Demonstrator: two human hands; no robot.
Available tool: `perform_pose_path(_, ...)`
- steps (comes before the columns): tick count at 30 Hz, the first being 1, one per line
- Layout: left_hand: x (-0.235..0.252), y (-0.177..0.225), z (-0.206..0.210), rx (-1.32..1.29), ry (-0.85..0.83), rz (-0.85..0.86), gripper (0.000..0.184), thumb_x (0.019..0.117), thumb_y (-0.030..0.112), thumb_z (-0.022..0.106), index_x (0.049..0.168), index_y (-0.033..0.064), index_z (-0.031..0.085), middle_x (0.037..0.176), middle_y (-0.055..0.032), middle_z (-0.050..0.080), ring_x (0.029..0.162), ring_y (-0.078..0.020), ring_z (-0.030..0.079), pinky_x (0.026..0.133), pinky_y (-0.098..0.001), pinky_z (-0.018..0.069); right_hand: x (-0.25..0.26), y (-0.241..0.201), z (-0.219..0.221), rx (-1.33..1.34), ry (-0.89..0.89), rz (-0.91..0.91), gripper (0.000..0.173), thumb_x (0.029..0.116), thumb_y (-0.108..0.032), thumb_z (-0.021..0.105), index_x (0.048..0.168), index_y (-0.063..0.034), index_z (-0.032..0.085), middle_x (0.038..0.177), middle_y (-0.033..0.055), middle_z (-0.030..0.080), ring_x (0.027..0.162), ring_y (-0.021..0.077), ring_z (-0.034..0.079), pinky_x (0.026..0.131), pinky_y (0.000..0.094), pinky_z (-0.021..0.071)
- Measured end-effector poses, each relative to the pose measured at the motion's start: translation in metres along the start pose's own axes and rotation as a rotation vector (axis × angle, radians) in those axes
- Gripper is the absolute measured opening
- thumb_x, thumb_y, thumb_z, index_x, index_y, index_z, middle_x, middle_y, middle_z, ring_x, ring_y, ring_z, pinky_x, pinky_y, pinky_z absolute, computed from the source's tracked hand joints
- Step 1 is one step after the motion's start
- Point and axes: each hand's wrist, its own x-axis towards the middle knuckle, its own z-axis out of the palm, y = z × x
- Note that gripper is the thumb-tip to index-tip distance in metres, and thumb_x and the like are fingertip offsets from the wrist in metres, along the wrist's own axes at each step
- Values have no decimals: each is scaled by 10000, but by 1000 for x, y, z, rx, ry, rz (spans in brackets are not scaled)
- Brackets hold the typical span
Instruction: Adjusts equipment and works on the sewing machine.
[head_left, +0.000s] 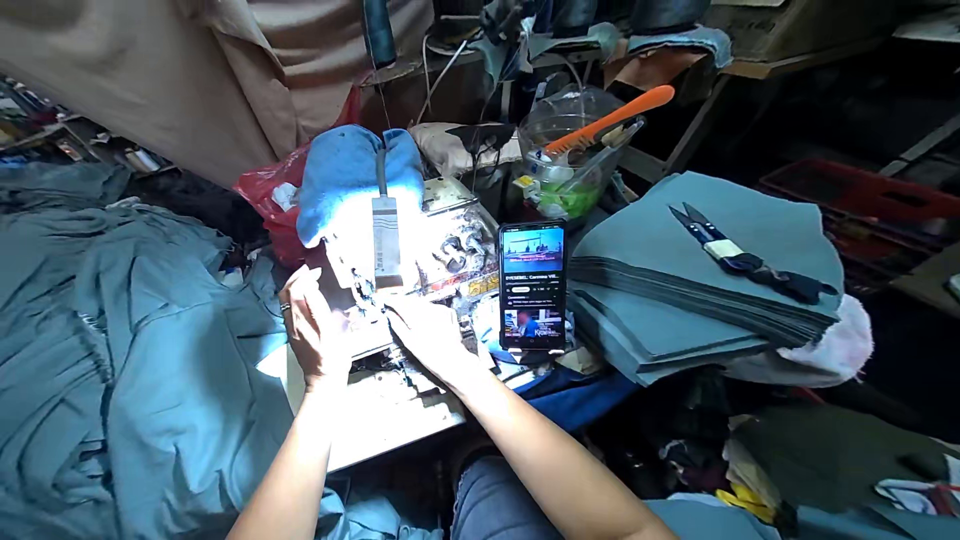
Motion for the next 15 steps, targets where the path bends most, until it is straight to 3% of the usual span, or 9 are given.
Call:
perform_pose_path(2,0,0,0,1,-3,-7,435,1089,202,339,1347,-71,559,1433,-220,552,1331,-283,548,1149,-405,415,4,-2,4,-30,-31,22,304,1043,-221,539,1274,-153,724,1077,111,759,904,334,738,732,546,568)
perform_pose_path(7,-1,4,-1,-51,3,-36,439,1089,211,332,1339,-60,571,1431,-215,551,1326,-270,543,1136,-394,419,4,11,26,-5,241,-170,220,980,-111,619,1126,-95,782,985,106,774,774,300,747,617,494,583)
perform_pose_path(9,-2,1,-2,-60,3,-7,439,1088,214,339,1345,-68,557,1431,-226,546,1326,-276,542,1137,-394,418,2,15,28,27,285,-193,177,958,-79,627,1042,-52,781,949,122,767,764,300,746,613,494,585)
perform_pose_path(11,-2,-4,-3,-101,5,11,450,1085,228,346,1352,-78,540,1430,-233,540,1322,-276,540,1126,-389,429,-4,16,22,100,277,-117,167,975,-110,612,1003,-53,766,911,105,758,806,262,745,690,468,597)
perform_pose_path(13,-2,-9,-7,-201,6,-33,436,1057,195,379,1367,-74,525,1438,-219,537,1307,-257,544,1097,-386,448,-16,20,12,222,253,-71,182,982,-123,604,1031,-47,762,929,102,758,840,225,743,739,435,604)
perform_pose_path(15,-3,-8,-15,-330,19,-90,434,1080,222,343,1386,-45,497,1458,-165,529,1318,-200,538,1096,-363,451,-37,23,-4,332,172,-54,152,996,-136,593,1048,-56,712,892,82,707,787,174,689,702,376,580)
